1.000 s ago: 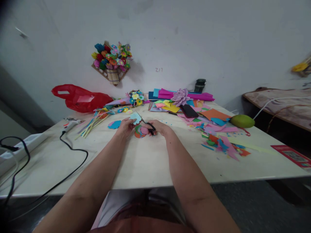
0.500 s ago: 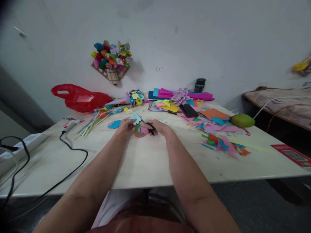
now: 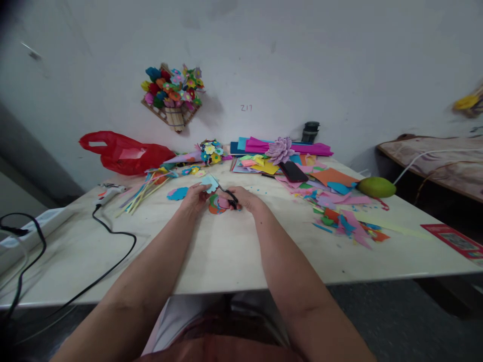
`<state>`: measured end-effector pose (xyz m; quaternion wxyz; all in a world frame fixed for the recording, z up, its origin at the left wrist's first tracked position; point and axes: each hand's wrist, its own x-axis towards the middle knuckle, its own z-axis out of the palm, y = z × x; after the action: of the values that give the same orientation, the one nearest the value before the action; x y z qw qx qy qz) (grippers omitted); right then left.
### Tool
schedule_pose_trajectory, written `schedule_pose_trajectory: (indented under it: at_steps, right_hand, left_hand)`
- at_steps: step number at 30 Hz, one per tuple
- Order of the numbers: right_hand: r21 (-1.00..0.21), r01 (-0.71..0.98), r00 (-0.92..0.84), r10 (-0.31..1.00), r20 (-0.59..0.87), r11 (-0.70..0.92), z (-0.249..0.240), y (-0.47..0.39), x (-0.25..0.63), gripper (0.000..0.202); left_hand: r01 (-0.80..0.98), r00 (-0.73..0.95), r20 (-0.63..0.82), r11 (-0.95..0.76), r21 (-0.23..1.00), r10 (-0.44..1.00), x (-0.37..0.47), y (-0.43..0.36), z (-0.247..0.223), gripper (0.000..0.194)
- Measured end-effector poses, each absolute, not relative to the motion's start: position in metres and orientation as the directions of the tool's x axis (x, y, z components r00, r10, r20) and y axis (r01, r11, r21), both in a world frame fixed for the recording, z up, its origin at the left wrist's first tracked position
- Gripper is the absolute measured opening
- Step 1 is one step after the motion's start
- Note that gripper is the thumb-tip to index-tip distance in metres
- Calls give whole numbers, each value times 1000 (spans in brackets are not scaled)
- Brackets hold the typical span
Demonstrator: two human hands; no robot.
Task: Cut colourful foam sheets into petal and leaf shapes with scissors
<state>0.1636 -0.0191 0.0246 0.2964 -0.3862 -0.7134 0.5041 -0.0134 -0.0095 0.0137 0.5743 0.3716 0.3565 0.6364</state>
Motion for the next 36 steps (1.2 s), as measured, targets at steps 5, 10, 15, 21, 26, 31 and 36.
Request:
schedule_pose_trajectory:
  at_steps: [5, 10, 15, 21, 26, 31, 36]
  right_hand:
    - [-950, 251, -529, 848, 27, 187, 25, -19, 163, 35]
    - [-952, 247, -518, 855, 27, 179, 25, -21, 161, 35]
    - [-960, 223, -509, 860, 34, 170, 24, -20, 159, 36]
    - [-964, 209, -508, 861, 36, 164, 22, -19, 158, 37]
    - [-968, 196, -504, 863, 38, 156, 22, -21, 157, 35]
    - [-966, 201, -497, 867, 43, 163, 22, -19, 156, 34]
    - [-960, 209, -512, 857, 56, 187, 19, -16, 157, 35]
  left_hand:
    - [-493, -64, 57, -81, 866, 996, -12, -10, 15, 16]
    - [-502, -87, 34, -73, 862, 996, -11, -11, 16, 17]
    - [-529, -111, 43, -96, 843, 993, -10, -10, 14, 15]
    - [-542, -122, 39, -100, 834, 992, -9, -10, 15, 12]
    - [-547, -139, 23, -97, 831, 990, -7, -12, 17, 13]
    - [-540, -141, 14, -88, 837, 990, -7, -12, 17, 12]
    - [-519, -117, 47, -101, 849, 992, -10, -9, 15, 11]
